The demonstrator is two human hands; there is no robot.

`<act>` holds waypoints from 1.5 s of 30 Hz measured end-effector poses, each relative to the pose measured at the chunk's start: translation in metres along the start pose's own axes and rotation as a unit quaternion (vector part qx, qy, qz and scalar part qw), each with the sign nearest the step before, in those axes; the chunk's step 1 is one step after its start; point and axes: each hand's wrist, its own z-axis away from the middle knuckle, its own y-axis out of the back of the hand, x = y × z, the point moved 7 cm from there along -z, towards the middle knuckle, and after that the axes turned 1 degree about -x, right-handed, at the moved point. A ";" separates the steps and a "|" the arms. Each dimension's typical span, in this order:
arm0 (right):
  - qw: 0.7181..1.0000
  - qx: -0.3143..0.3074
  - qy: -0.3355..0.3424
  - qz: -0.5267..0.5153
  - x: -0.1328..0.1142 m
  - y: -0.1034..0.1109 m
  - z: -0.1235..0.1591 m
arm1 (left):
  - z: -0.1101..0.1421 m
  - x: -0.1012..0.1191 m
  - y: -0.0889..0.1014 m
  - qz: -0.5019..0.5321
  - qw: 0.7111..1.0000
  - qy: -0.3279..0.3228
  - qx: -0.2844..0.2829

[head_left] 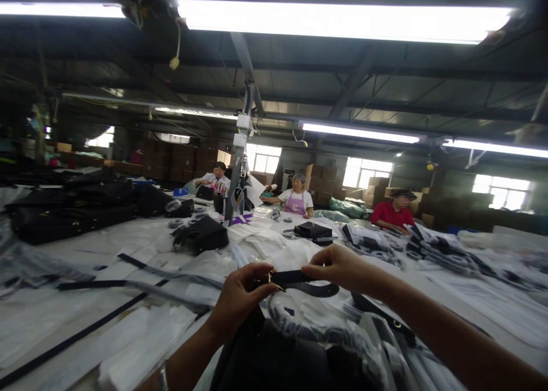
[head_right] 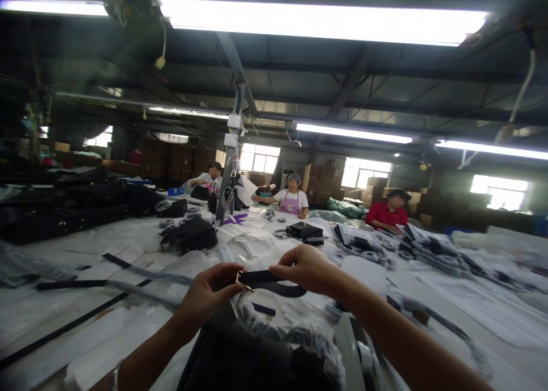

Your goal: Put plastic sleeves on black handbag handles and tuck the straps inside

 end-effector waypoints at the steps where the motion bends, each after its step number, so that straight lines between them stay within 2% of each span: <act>1: 1.000 -0.006 -0.001 -0.004 0.000 -0.005 -0.003 | 0.000 0.000 -0.001 -0.006 1.000 0.000 -0.001; 4: 0.999 -0.015 0.026 0.013 -0.012 -0.021 -0.008 | 0.001 0.003 -0.010 -0.026 0.999 -0.009 -0.027; 6: 0.994 0.022 0.075 0.077 -0.028 -0.026 -0.007 | 0.002 0.005 -0.012 -0.052 0.998 -0.020 -0.032; 9: 0.953 0.123 0.171 0.217 -0.055 -0.030 -0.001 | 0.001 0.006 -0.003 -0.084 0.996 -0.033 0.004; 11: 0.927 0.151 0.221 0.261 -0.066 -0.036 0.002 | 0.000 0.004 0.004 -0.088 0.995 -0.034 0.017; 13: 0.928 0.140 0.227 0.259 -0.067 -0.041 -0.001 | -0.002 0.002 0.008 -0.091 0.995 -0.028 0.017; 18: 0.954 0.085 0.191 0.214 -0.061 -0.042 -0.012 | -0.002 0.008 0.023 -0.108 0.993 -0.007 0.056; 21: 0.952 0.089 0.205 0.209 -0.061 -0.036 -0.013 | 0.005 0.005 0.046 -0.110 0.990 0.038 0.076; 26: 0.961 0.077 0.205 0.168 -0.053 -0.036 -0.018 | 0.037 -0.021 0.111 -0.084 0.976 0.136 0.149; 30: 0.970 0.066 0.185 0.146 -0.045 -0.039 -0.022 | 0.065 -0.042 0.153 -0.087 0.963 0.171 0.192; 33: 0.981 0.048 0.166 0.088 -0.038 -0.039 -0.025 | 0.078 -0.056 0.175 -0.075 0.953 0.202 0.213; 35: 0.985 0.031 0.166 0.045 -0.034 -0.040 -0.027 | 0.081 -0.065 0.183 -0.053 0.950 0.222 0.213; 38: 0.987 0.007 0.163 0.012 -0.029 -0.041 -0.029 | 0.081 -0.072 0.187 0.036 0.943 0.225 0.242; 40: 0.986 -0.005 0.167 -0.002 -0.032 -0.040 -0.029 | 0.075 -0.068 0.180 0.107 0.939 0.204 0.257; 42: 0.982 -0.010 0.190 -0.019 -0.044 -0.036 -0.025 | 0.064 -0.052 0.164 0.150 0.939 0.170 0.260; 45: 0.971 0.001 0.239 -0.023 -0.076 -0.028 -0.019 | 0.040 -0.014 0.131 0.178 0.950 0.118 0.228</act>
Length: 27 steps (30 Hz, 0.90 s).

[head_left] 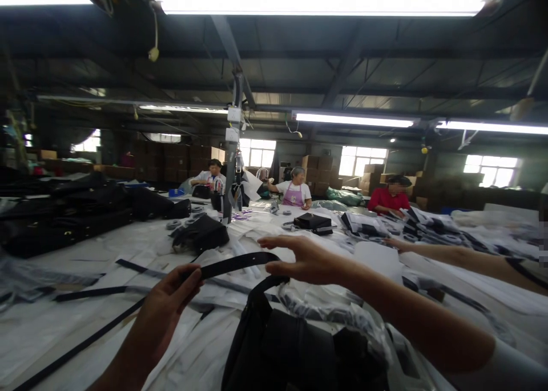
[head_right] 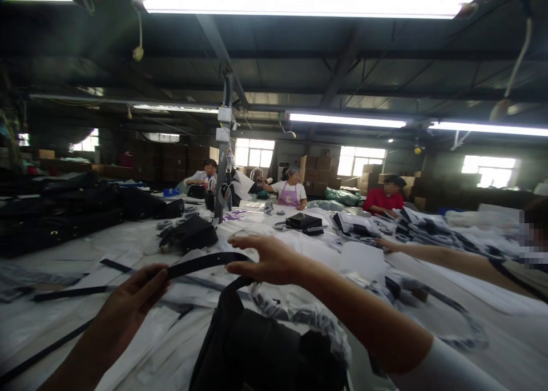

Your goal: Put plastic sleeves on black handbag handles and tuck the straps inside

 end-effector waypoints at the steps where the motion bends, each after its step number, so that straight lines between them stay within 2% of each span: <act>1: 1.000 -0.002 0.009 0.006 -0.010 0.001 -0.004 | 0.001 0.010 -0.017 0.013 1.000 -0.018 -0.017; 4: 0.999 -0.032 -0.003 -0.005 -0.023 0.000 -0.014 | 0.000 0.029 -0.051 0.073 0.994 -0.065 -0.039; 6: 0.997 -0.031 -0.025 -0.068 -0.018 0.000 -0.016 | -0.003 0.030 -0.063 0.113 0.987 -0.097 -0.055; 7: 0.994 -0.011 -0.034 -0.107 -0.012 0.003 -0.016 | -0.005 0.026 -0.069 0.108 0.985 -0.109 -0.076; 8: 0.989 0.019 -0.043 -0.141 -0.004 0.006 -0.014 | -0.006 0.019 -0.077 0.075 0.984 -0.118 -0.107; 10: 0.979 0.078 -0.064 -0.175 0.012 0.010 -0.007 | -0.006 -0.005 -0.097 -0.079 0.971 -0.124 -0.186; 11: 0.977 0.094 -0.075 -0.176 0.018 0.010 -0.003 | -0.004 -0.019 -0.107 -0.176 0.949 -0.131 -0.225; 13: 0.979 0.099 -0.087 -0.154 0.026 0.005 0.005 | 0.003 -0.042 -0.126 -0.335 0.885 -0.169 -0.277; 15: 0.985 0.088 -0.092 -0.113 0.029 -0.002 0.011 | 0.009 -0.053 -0.140 -0.415 0.833 -0.221 -0.290; 17: 0.990 0.084 -0.096 -0.064 0.032 -0.010 0.015 | 0.010 -0.055 -0.145 -0.452 0.809 -0.255 -0.276; 21: 0.987 0.106 -0.124 0.010 0.049 -0.024 0.021 | 0.003 -0.059 -0.138 -0.496 0.806 -0.228 -0.231; 24: 0.979 0.117 -0.151 0.068 0.064 -0.033 0.023 | 0.003 -0.060 -0.129 -0.474 0.826 -0.220 -0.212; 27: 0.983 0.094 -0.139 0.075 0.072 -0.037 0.023 | 0.006 -0.058 -0.124 -0.432 0.852 -0.220 -0.198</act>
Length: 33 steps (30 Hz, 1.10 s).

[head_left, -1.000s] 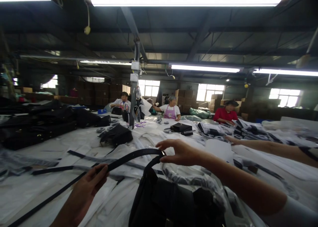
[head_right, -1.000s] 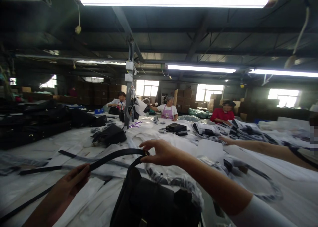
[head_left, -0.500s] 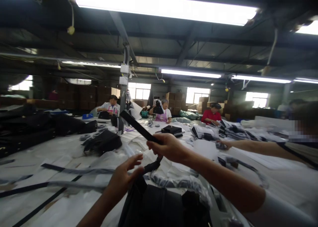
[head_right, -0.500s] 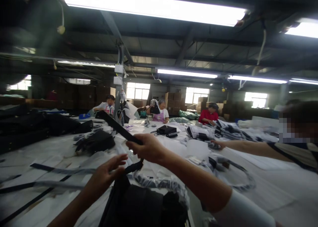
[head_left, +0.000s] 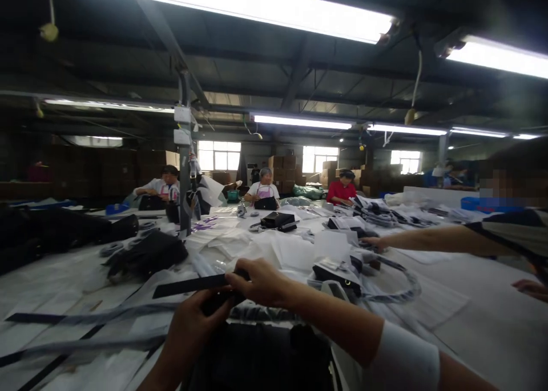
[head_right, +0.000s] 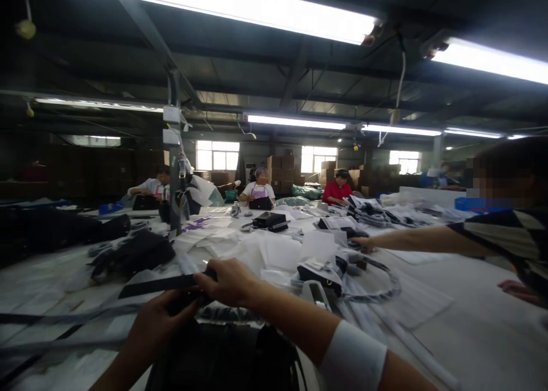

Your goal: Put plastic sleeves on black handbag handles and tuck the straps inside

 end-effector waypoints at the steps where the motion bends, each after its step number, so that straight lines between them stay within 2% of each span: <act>1: 1.000 -0.016 0.009 -0.011 0.001 -0.001 -0.001 | 0.001 0.000 0.001 0.016 1.000 0.005 0.002; 6: 0.987 -0.127 0.049 -0.082 0.005 0.001 -0.004 | 0.005 0.000 0.003 0.097 0.994 0.036 -0.019; 12: 0.968 -0.187 0.092 -0.138 0.003 -0.001 -0.005 | 0.009 0.006 0.005 0.104 0.995 0.007 -0.011; 17: 0.979 -0.170 0.069 -0.089 0.002 0.000 -0.012 | 0.010 0.021 -0.001 0.050 0.998 -0.028 -0.027; 21: 0.980 -0.173 0.068 -0.069 -0.003 0.009 -0.015 | 0.012 0.032 0.006 -0.007 0.998 -0.067 -0.019; 24: 0.981 -0.177 0.059 -0.056 0.000 0.012 -0.014 | 0.018 0.023 0.021 -0.016 0.999 -0.039 0.002; 29: 0.979 -0.178 0.051 -0.080 0.003 0.009 -0.011 | 0.030 -0.003 0.034 0.063 0.998 0.023 0.003; 31: 0.977 -0.157 0.043 -0.140 -0.002 0.016 -0.014 | 0.032 -0.011 0.035 0.087 0.995 0.042 0.016; 33: 0.963 -0.094 0.027 -0.253 -0.009 0.036 -0.020 | 0.032 -0.014 0.034 0.094 0.994 0.052 0.036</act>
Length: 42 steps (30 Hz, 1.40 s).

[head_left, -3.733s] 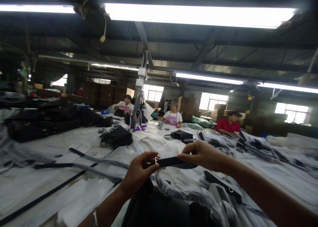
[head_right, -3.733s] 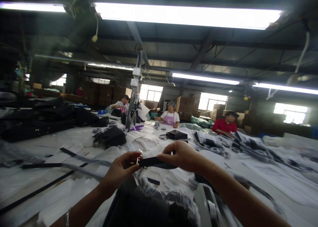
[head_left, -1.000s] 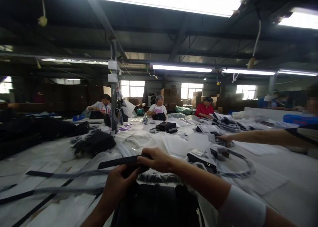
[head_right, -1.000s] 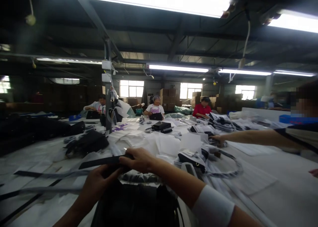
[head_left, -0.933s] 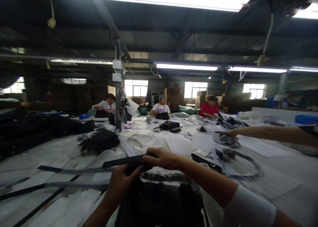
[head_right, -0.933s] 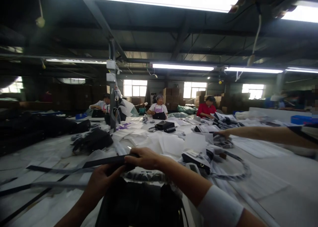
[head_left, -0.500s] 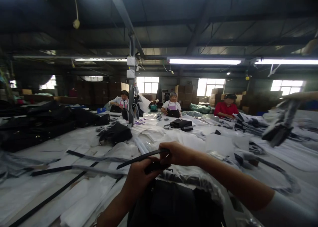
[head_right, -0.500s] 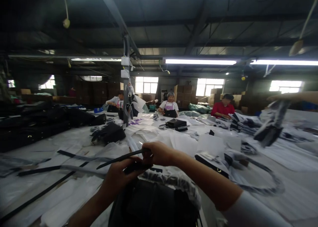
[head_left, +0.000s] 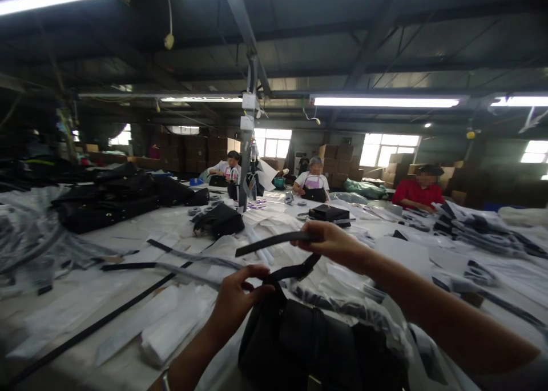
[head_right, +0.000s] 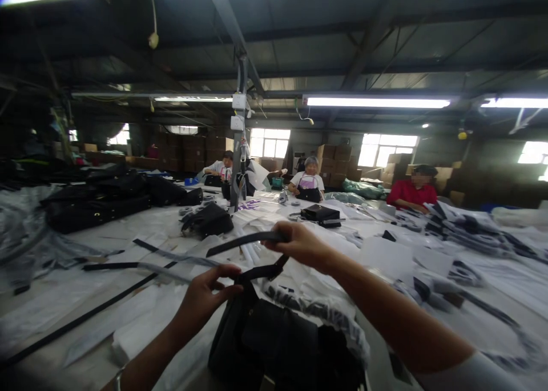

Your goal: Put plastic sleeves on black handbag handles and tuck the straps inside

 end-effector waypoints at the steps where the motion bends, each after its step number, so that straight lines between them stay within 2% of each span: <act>1: 0.997 0.040 0.007 -0.061 -0.009 0.010 -0.002 | 0.000 -0.002 0.000 0.001 1.000 0.005 0.008; 4: 0.979 0.115 0.035 -0.163 -0.033 0.037 -0.003 | -0.001 -0.006 -0.004 0.013 1.000 0.026 0.008; 7: 0.983 0.120 0.060 -0.129 -0.051 0.051 -0.002 | 0.000 -0.009 -0.010 0.058 0.997 0.044 -0.034; 9: 0.990 0.131 0.055 0.002 -0.057 0.056 0.001 | 0.002 -0.010 -0.012 0.079 0.994 0.049 -0.055; 10: 0.983 0.145 0.051 0.101 -0.061 0.058 0.003 | 0.003 -0.010 -0.011 0.081 0.994 0.050 -0.057; 12: 0.935 0.186 0.052 0.296 -0.071 0.062 0.008 | 0.003 -0.011 -0.009 0.075 0.995 0.049 -0.048; 13: 0.909 0.211 0.057 0.355 -0.077 0.065 0.011 | 0.004 -0.011 -0.008 0.070 0.996 0.049 -0.040; 14: 0.897 0.232 0.057 0.372 -0.082 0.068 0.014 | 0.004 -0.012 -0.008 0.066 0.996 0.053 -0.034; 15: 0.905 0.244 0.051 0.345 -0.085 0.072 0.015 | 0.004 -0.013 -0.007 0.063 0.996 0.056 -0.029; 16: 0.927 0.243 0.038 0.282 -0.085 0.076 0.017 | 0.004 -0.014 -0.008 0.064 0.996 0.058 -0.026; 18: 0.973 0.205 0.013 0.104 -0.082 0.078 0.017 | 0.004 -0.014 -0.009 0.072 0.995 0.059 -0.024; 19: 0.984 0.176 0.011 0.017 -0.082 0.077 0.017 | 0.004 -0.015 -0.010 0.078 0.995 0.059 -0.024; 22: 0.982 0.117 0.049 -0.144 -0.086 0.073 0.021 | 0.004 -0.017 -0.011 0.104 0.992 0.066 -0.024; 25: 0.968 0.122 0.098 -0.195 -0.086 0.075 0.025 | 0.005 -0.019 -0.012 0.142 0.988 0.061 -0.030; 28: 0.957 0.182 0.121 -0.191 -0.084 0.084 0.027 | 0.008 -0.017 -0.013 0.163 0.984 0.051 -0.048; 30: 0.957 0.215 0.126 -0.150 -0.085 0.088 0.026 | 0.010 -0.017 -0.013 0.168 0.983 0.054 -0.055; 33: 0.977 0.191 0.087 0.042 -0.088 0.075 0.021 | 0.011 -0.020 -0.011 0.174 0.981 0.062 -0.050; 36: 0.963 0.087 0.051 0.250 -0.081 0.039 0.017 | 0.011 -0.024 -0.011 0.182 0.980 0.071 -0.039; 38: 0.965 0.012 0.018 0.262 -0.065 0.013 0.016 | 0.010 -0.027 -0.013 0.187 0.979 0.076 -0.028; 40: 0.973 -0.046 -0.048 0.220 -0.040 -0.010 0.017 | 0.010 -0.029 -0.015 0.192 0.978 0.078 -0.020; 42: 0.969 -0.052 -0.097 0.222 -0.019 -0.023 0.017 | 0.011 -0.030 -0.018 0.196 0.978 0.076 -0.012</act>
